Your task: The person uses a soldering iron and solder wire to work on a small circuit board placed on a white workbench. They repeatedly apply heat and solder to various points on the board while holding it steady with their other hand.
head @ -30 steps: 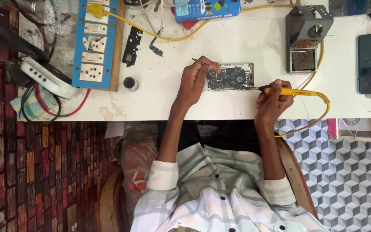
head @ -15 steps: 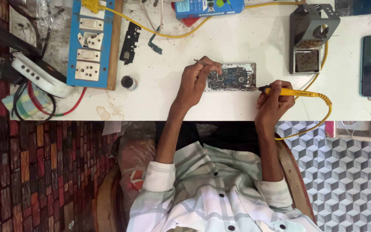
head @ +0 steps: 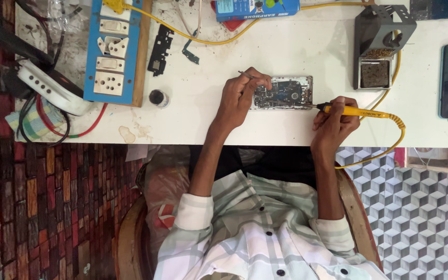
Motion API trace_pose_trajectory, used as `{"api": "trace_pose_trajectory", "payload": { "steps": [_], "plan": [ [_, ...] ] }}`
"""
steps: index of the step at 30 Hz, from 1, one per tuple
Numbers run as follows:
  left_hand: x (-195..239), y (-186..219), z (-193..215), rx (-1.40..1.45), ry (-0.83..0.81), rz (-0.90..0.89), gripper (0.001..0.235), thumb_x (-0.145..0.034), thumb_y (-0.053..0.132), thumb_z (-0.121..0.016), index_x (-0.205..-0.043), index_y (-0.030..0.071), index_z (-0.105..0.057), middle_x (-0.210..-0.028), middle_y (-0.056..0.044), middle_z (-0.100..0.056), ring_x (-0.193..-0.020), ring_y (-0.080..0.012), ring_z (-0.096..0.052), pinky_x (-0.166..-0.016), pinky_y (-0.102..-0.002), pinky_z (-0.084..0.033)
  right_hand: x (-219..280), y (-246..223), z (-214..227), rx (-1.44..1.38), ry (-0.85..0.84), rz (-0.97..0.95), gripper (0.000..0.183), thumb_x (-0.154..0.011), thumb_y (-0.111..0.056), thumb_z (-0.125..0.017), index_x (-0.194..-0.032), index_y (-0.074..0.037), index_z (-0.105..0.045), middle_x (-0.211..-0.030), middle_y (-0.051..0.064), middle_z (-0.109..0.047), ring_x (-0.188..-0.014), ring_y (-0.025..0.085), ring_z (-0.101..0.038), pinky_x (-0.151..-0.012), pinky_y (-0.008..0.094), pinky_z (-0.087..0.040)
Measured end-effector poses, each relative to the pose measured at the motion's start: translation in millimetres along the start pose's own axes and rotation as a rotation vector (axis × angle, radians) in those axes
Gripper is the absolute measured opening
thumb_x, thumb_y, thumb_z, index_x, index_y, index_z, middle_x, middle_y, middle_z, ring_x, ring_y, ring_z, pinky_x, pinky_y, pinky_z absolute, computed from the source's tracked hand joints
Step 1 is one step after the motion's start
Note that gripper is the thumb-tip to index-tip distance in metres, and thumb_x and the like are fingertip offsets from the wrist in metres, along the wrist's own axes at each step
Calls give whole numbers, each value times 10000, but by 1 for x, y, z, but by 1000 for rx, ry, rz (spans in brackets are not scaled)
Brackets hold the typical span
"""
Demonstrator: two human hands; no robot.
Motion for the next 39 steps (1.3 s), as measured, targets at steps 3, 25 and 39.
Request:
{"api": "trace_pose_trajectory", "payload": {
  "steps": [3,25,39],
  "plan": [
    [-1,2,0,6,1,-18,275,-1146,156,-438,-1021,-25,-603,-999,-113,-731,-995,-195,-721,-948,-337,-569,-1,2,0,4,2,-16,251,-1146,-208,-546,-969,-36,-498,-692,47,-493,-485,116,-486,-414,264,-361],
    [0,-1,0,-1,1,-46,265,-1146,152,-429,-1035,-18,-599,-1027,-121,-740,-1007,-194,-732,-938,-337,-584,1,-5,-3,23,-16,-11,271,-1146,-251,-549,-975,-49,-494,-652,48,-517,-489,119,-506,-451,254,-399],
    [-1,2,0,-19,3,-29,229,-1125,103,-457,-1029,-22,-622,-1013,-104,-748,-955,-164,-718,-903,-303,-566,-1,0,1,-12,-15,25,257,-1145,-218,-558,-971,-40,-495,-674,43,-494,-489,113,-475,-426,257,-360]
  ]
}}
Point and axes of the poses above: each hand's wrist, its own x-axis away from the middle knuckle, its own z-axis out of the back of the hand, y = z × x, the point moved 7 cm from there along -x, towards the middle knuckle
